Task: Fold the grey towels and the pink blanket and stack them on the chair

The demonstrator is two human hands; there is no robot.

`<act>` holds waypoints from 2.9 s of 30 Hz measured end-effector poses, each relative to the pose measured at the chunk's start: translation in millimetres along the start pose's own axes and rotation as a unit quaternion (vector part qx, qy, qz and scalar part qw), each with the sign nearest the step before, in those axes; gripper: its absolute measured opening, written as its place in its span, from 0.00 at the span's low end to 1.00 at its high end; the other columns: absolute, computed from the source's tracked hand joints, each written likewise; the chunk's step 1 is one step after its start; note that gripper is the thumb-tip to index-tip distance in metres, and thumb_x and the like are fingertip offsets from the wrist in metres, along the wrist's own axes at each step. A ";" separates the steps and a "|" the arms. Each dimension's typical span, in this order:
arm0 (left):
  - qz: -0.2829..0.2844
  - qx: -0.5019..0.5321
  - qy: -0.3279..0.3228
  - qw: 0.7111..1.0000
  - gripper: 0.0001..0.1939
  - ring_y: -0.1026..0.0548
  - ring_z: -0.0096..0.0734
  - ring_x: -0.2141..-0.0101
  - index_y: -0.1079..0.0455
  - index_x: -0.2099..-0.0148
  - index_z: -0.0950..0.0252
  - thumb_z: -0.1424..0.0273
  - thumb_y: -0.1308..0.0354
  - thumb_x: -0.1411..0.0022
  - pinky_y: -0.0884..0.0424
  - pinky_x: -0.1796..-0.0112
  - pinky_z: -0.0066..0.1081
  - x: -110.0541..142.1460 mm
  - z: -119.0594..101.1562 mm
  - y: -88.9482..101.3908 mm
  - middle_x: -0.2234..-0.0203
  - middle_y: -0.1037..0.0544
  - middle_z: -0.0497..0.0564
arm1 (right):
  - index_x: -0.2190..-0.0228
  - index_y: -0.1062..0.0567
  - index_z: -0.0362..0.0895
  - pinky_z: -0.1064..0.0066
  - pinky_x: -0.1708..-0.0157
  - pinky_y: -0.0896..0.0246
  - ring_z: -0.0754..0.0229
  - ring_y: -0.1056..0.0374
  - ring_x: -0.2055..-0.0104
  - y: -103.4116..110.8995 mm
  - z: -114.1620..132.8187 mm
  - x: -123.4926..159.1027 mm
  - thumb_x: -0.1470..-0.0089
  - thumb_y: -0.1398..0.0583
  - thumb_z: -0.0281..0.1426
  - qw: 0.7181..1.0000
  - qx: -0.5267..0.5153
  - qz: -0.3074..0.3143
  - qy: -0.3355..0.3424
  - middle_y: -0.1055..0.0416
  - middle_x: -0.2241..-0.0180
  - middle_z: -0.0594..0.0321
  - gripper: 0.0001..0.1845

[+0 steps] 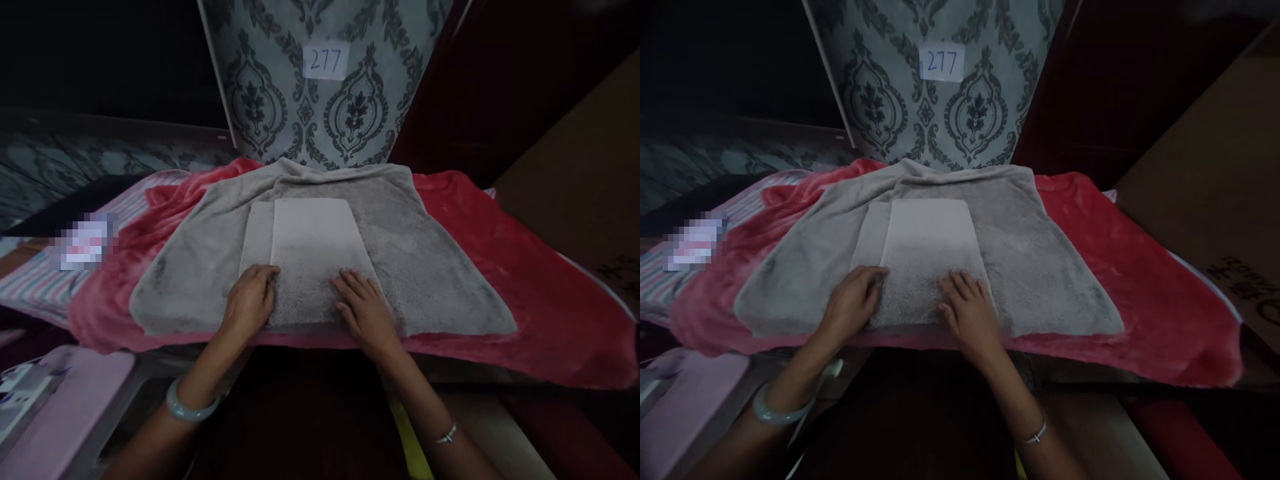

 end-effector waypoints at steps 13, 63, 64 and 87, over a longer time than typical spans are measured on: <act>0.150 -0.041 -0.131 0.979 0.36 0.50 0.48 0.30 0.48 0.28 0.63 0.54 0.47 0.32 0.49 0.34 0.56 0.8 -20.5 -48.9 0.29 0.49 0.62 | 0.32 0.42 0.53 0.44 0.34 0.55 0.45 0.56 0.28 -27.9 -0.7 -33.8 0.34 0.47 0.41 0.996 0.049 0.073 -0.014 0.51 0.29 0.60 0.31; -0.036 0.134 0.074 0.988 0.25 0.21 0.42 0.56 0.29 0.42 0.59 0.54 0.44 0.36 0.23 0.54 0.41 58.2 74.4 14.3 0.53 0.20 0.54 | 0.42 0.28 0.43 0.54 0.50 0.32 0.47 0.29 0.48 14.3 -94.0 37.2 0.38 0.46 0.46 0.963 -0.155 -0.117 -0.190 0.26 0.47 0.50 0.29; -0.036 0.138 0.072 0.987 0.25 0.22 0.43 0.54 0.29 0.41 0.59 0.54 0.44 0.36 0.23 0.53 0.42 58.6 73.5 11.9 0.51 0.20 0.54 | 0.42 0.28 0.44 0.54 0.50 0.32 0.47 0.29 0.48 12.5 -94.9 37.2 0.38 0.46 0.45 0.961 -0.160 -0.115 -0.193 0.26 0.47 0.50 0.29; -0.050 0.044 -0.193 0.979 0.14 0.24 0.39 0.57 0.27 0.48 0.61 0.73 0.50 0.31 0.27 0.56 0.40 50.2 -12.9 10.1 0.58 0.20 0.56 | 0.47 0.26 0.49 0.52 0.45 0.37 0.50 0.34 0.46 30.1 49.7 19.8 0.39 0.43 0.26 0.974 -0.140 -0.155 0.082 0.27 0.49 0.55 0.19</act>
Point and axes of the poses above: each hand's wrist, its own x-axis away from the middle knuckle, its own y-axis out of the back of the hand, z = x × y, the point moved 10 cm from there along -x, towards the middle knuckle
